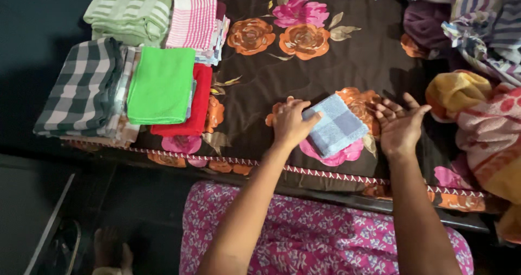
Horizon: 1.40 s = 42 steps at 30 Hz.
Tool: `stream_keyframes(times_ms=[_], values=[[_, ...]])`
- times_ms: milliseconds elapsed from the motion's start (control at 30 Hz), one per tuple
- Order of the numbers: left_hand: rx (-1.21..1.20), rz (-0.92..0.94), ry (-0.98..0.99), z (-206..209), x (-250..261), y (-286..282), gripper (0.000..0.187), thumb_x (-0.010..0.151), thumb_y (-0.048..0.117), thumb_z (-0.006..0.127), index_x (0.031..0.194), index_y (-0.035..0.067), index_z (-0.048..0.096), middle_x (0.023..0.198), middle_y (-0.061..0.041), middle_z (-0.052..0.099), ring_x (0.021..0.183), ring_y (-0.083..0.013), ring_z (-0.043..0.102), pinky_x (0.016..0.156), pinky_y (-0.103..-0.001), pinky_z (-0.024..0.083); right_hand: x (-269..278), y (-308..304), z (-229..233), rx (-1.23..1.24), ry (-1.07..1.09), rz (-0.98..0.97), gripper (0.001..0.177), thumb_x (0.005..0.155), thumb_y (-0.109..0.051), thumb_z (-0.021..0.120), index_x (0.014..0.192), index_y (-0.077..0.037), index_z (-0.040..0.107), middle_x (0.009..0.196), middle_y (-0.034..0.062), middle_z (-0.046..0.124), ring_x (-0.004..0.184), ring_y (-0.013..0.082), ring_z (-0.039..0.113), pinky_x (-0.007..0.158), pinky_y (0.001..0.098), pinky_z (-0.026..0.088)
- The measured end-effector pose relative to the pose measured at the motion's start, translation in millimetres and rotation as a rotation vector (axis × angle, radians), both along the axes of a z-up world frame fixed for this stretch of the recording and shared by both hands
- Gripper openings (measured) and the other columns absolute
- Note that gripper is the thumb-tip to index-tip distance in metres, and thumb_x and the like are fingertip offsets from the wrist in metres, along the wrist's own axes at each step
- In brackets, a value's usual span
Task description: The person folds several towels one by one on a bed. They smooth each towel, fold it in half multiple times, and place the finished stack on the left side of the bed.
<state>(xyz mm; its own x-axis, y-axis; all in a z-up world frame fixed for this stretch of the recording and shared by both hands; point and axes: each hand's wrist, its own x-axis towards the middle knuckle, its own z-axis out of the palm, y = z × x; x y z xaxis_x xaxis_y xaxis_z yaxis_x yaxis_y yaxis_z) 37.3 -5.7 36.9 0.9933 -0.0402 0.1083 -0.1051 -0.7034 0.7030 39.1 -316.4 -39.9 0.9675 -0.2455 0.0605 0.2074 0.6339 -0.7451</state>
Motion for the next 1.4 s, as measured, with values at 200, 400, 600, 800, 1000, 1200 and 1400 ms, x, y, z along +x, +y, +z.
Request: stream_keyframes(times_ms=[200,400,600,800,1000,1200,1400], values=[[0.254,-0.038,0.235,61.1,12.2,-11.6,0.052,0.065,0.050,0.082,0.110,0.024,0.079,0.132,-0.007,0.061,0.131,-0.0340,0.049,0.106,-0.053,0.040,3.4,-1.3,-6.0,0.013,0.025,-0.026,0.071,0.105,-0.070,0.040,0.146,-0.012,0.042,0.110,0.0186,0.066,0.099,0.0327,0.069,0.093,0.0433,0.058],[-0.107,-0.180,0.306,28.8,18.0,-14.5,0.048,0.074,0.038,0.079,0.113,0.016,0.065,0.115,-0.012,0.072,0.116,-0.0311,0.064,0.097,-0.046,0.051,3.7,-2.0,-9.7,-0.017,0.072,-0.052,0.067,0.108,-0.067,0.042,0.146,-0.012,0.045,0.108,0.0172,0.065,0.096,0.0313,0.069,0.090,0.0416,0.058],[-0.589,-0.235,0.059,1.5,20.2,23.7,0.046,0.082,0.014,0.082,0.120,0.009,0.057,0.107,-0.012,0.062,0.100,-0.0221,0.063,0.086,-0.037,0.054,4.2,-7.7,-14.1,0.015,0.080,-0.020,0.062,0.108,-0.066,0.044,0.144,-0.016,0.048,0.108,0.0162,0.067,0.096,0.0308,0.070,0.089,0.0410,0.059],[-0.966,-0.083,-0.011,55.2,33.7,146.6,0.049,0.087,0.006,0.079,0.127,0.007,0.052,0.114,-0.010,0.066,0.102,-0.0187,0.066,0.090,-0.036,0.057,5.8,-12.9,-17.4,0.009,0.075,-0.008,0.061,0.109,-0.066,0.044,0.143,-0.016,0.048,0.108,0.0162,0.067,0.096,0.0311,0.069,0.090,0.0419,0.059],[-1.080,0.258,-0.044,123.7,27.1,269.8,0.062,0.087,0.006,0.077,0.141,0.012,0.046,0.124,-0.009,0.069,0.109,-0.0233,0.070,0.088,-0.045,0.058,4.9,-11.9,-16.4,-0.030,0.079,-0.019,0.062,0.108,-0.066,0.046,0.143,-0.015,0.049,0.108,0.0164,0.067,0.096,0.0308,0.069,0.091,0.0411,0.059],[-1.143,0.338,-0.053,120.5,23.1,350.6,0.052,0.095,0.003,0.072,0.142,0.005,0.050,0.128,-0.013,0.070,0.110,-0.0285,0.074,0.087,-0.047,0.065,4.4,-13.6,-15.0,-0.038,0.087,-0.012,0.062,0.109,-0.066,0.047,0.144,-0.014,0.046,0.107,0.0155,0.066,0.096,0.0303,0.068,0.091,0.0414,0.058],[-0.991,0.448,0.046,79.0,34.0,387.0,0.052,0.094,0.007,0.074,0.141,0.008,0.052,0.128,-0.009,0.070,0.107,-0.0225,0.073,0.079,-0.044,0.062,4.2,-12.2,-12.3,-0.071,0.103,-0.034,0.065,0.109,-0.066,0.047,0.146,-0.013,0.045,0.107,0.0148,0.066,0.096,0.0285,0.069,0.090,0.0399,0.058]])
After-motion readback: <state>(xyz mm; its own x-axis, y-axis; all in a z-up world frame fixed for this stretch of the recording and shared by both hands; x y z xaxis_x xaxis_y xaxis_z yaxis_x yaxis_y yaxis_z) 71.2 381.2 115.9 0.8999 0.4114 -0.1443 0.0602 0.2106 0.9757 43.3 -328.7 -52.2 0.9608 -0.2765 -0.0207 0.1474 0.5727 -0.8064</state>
